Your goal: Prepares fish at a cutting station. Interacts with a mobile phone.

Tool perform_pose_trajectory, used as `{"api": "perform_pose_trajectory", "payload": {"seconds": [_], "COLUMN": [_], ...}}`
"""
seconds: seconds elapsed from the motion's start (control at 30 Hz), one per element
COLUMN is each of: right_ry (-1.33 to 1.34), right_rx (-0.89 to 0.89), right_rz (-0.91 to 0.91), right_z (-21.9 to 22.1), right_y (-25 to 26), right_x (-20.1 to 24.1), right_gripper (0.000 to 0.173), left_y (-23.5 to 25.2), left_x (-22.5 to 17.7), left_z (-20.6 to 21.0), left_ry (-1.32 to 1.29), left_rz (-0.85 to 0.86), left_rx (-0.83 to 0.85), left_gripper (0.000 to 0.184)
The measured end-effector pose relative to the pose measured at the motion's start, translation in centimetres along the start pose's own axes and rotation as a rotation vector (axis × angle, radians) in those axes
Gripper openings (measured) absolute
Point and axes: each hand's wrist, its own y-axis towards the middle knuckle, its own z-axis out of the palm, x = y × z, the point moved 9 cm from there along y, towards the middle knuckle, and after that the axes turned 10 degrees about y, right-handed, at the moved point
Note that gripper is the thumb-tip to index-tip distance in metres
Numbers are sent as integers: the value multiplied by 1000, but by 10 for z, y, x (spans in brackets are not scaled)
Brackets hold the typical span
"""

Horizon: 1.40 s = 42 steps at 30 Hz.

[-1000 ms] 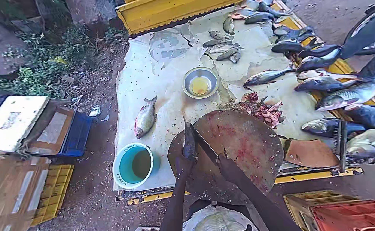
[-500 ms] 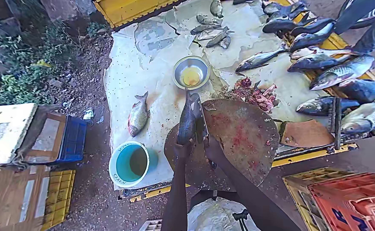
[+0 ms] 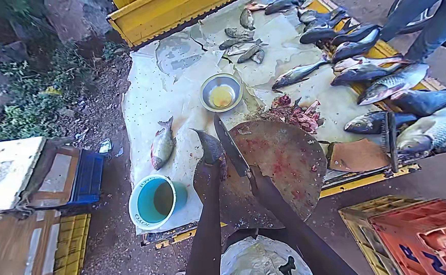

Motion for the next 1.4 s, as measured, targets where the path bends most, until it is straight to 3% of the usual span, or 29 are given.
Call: {"api": "perform_pose_trajectory", "payload": {"seconds": [0.1, 0.17, 0.2, 0.23, 0.3, 0.37, 0.43, 0.53, 0.67, 0.8, 0.9, 0.97, 1.07, 1.13, 1.17, 1.2, 1.27, 1.3, 1.33, 1.4], "right_ry": [134, 92, 7, -72, -151, -144, -39, -140, -419, -385, -270, -225, -94, 27, 15, -75, -217, -226, -206, -162], "right_rx": [-370, -517, -428, -203, 121, 109, 57, 4, 210, 236, 174, 55, -312, -500, -549, -493, -3, 128, 128, -141], "right_rz": [-290, -229, -66, 153, 379, 331, 371, 292, 438, 526, 413, 204, -288, -462, -436, -283, 287, 435, 438, 151], "right_z": [-28, -14, 7, 30, 46, 8, 15, 5, 47, 50, 32, 12, -35, -43, -33, -13, 31, 40, 35, -16], "right_y": [16, 23, 26, 30, 21, 45, 10, 31, -27, -82, -86, -74, -75, -84, -84, -81, -82, -96, -96, -59], "right_x": [67, 55, 29, -3, -43, -35, -38, -15, -30, -72, -71, -25, 78, 101, 86, 55, -32, -57, -56, -21], "right_gripper": [40, 40, 42, 42, 41, 39, 41, 41, 41, 45, 44, 40, 38, 39, 40, 41, 45, 43, 42, 36], "left_y": [2, 4, 4, 5, -3, 9, -26, -23, -60, -57, -50, -44, -44, -42, -39, -37, -40, -46, -40, -17], "left_x": [9, 7, 7, 7, 10, -18, 14, -24, -10, -2, 4, 7, 14, 16, 14, 14, 19, 25, 17, -18], "left_z": [4, 3, 1, 0, -2, 4, -9, 16, 25, 11, 5, 3, 3, 2, 1, 0, 2, -1, -6, 7], "left_ry": [-12, 37, 73, 112, 157, 147, 217, 182, 219, 180, 172, 143, 124, 159, 180, 195, 211, 226, 243, 232], "left_rz": [4, 3, -1, 10, 33, 60, -4, 35, -36, -85, -58, -17, -22, -37, -39, -38, -14, -2, 29, 88], "left_rx": [8, -3, -12, -25, -30, -58, -37, -29, 41, 48, 127, 147, 186, 192, 190, 186, 185, 193, 197, 150], "left_gripper": [68, 68, 68, 69, 68, 71, 75, 81, 99, 99, 92, 85, 82, 80, 79, 77, 77, 78, 80, 82]}}
